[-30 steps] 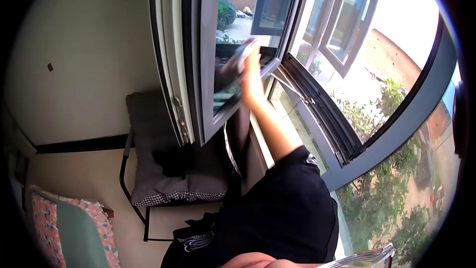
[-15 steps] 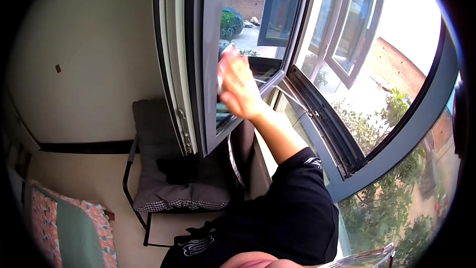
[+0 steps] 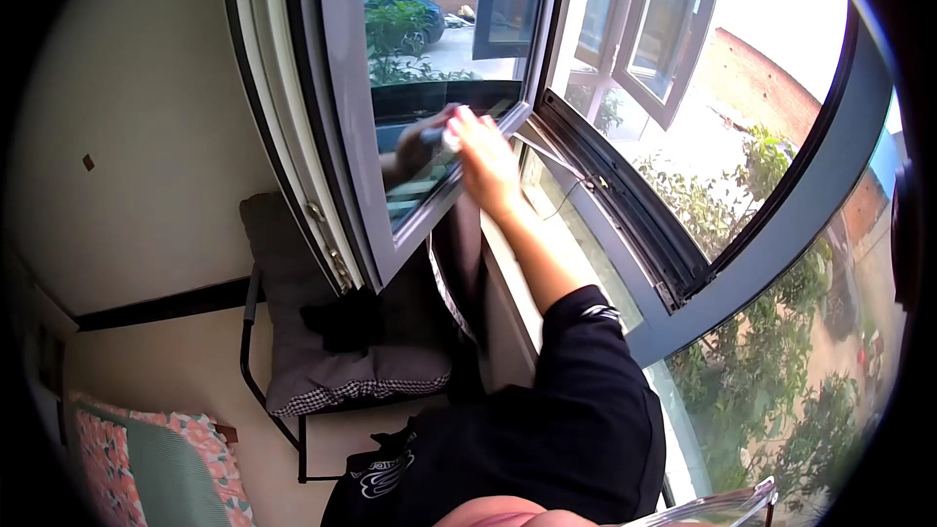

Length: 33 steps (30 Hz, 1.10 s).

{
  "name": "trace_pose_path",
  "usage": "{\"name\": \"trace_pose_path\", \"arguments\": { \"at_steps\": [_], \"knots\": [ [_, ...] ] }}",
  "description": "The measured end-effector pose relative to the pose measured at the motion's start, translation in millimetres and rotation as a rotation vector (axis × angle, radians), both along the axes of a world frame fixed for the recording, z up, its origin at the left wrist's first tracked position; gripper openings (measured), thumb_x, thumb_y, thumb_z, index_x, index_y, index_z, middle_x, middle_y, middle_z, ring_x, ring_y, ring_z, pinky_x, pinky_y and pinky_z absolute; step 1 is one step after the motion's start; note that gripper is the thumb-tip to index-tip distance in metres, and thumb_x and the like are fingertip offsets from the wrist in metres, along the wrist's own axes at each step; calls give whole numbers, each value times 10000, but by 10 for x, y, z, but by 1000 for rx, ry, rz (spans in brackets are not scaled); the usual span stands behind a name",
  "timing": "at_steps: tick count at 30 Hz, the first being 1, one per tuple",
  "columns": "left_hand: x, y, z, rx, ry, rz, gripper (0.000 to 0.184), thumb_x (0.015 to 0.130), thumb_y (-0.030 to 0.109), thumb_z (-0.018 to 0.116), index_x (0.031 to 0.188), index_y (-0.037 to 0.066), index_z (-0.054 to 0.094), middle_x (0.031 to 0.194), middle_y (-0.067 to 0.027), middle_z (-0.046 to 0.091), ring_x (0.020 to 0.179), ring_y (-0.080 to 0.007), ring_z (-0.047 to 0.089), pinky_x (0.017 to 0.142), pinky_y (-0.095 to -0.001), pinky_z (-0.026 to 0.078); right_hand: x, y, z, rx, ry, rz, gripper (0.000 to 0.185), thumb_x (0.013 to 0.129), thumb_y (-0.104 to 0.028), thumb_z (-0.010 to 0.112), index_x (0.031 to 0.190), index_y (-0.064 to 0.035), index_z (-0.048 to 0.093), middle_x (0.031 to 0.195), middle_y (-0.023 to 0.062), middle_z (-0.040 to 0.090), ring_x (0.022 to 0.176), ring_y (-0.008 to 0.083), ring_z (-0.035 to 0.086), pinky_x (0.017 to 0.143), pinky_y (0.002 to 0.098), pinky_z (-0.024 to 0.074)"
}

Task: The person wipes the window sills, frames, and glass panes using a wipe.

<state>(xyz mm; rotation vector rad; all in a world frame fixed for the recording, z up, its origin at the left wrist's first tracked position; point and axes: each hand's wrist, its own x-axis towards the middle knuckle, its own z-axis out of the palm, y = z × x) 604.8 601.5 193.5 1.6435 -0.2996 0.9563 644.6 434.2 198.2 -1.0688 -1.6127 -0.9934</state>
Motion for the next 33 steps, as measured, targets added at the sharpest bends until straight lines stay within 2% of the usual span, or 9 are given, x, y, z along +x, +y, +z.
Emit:
{"name": "trace_pose_path", "arguments": {
  "at_steps": [4,7,8,10,11,16,19,23,33],
  "knots": [
    [323,167,75,-182,-70,-261,343,957,174,445,1216,-44,498,1118,-96,588,1067,-183,540,991,-328,365,903,1,-31,-28,389,-433,247,853,-40,482,1065,-40,609,1077,156,625,998,313,591,927,427,426],
    [659,397,58,-414,367,-546,360,935,183,471,1214,-42,508,1128,-85,590,1073,-185,536,982,-313,359,1302,248,-293,-149,314,-687,233,887,-129,471,1040,-57,631,1015,189,624,973,344,584,914,415,435],
    [666,349,47,-313,390,-481,355,925,184,475,1210,-23,514,1121,-80,593,1073,-188,533,976,-318,356,1285,322,-378,-230,345,-790,262,884,-127,436,1023,1,618,924,151,655,1021,315,545,900,413,398],
    [581,200,64,-4,423,-294,347,904,187,482,1203,16,526,1108,-70,600,1072,-193,528,966,-328,351,1197,388,-435,-609,288,-897,241,853,-142,476,979,-17,638,889,124,662,1030,260,519,863,405,362],
    [526,140,82,199,433,-176,345,893,188,486,1199,36,532,1101,-65,603,1071,-196,525,961,-333,349,1263,552,-605,-494,122,-1033,208,829,-154,498,915,-44,652,870,92,666,991,210,508,841,384,327],
    [337,-35,186,1192,455,382,350,841,195,504,1181,133,562,1067,-39,620,1069,-209,512,936,-357,336,1318,363,-544,-512,-12,-951,183,835,-141,474,870,-90,646,781,37,663,948,186,522,819,381,332],
    [170,-24,217,1416,477,514,367,809,199,515,1170,192,580,1047,-24,629,1068,-217,504,920,-372,329,1304,150,-479,-523,-96,-940,171,812,-141,492,812,-82,652,748,50,657,938,185,521,813,347,344],
    [139,625,-73,1517,288,619,372,792,209,539,1161,201,588,1059,-10,629,1052,-206,508,914,-362,332,1218,-274,-391,-637,-22,-995,196,841,-126,461,841,-44,639,808,119,616,954,259,506,808,353,396],
    [393,766,-332,1321,253,600,375,809,160,517,1178,175,583,1166,-17,588,1162,-197,463,1000,-371,298,1379,-404,-572,-532,-187,-973,155,840,-123,493,889,-32,608,796,93,626,820,230,583,738,351,438]
  ]
}}
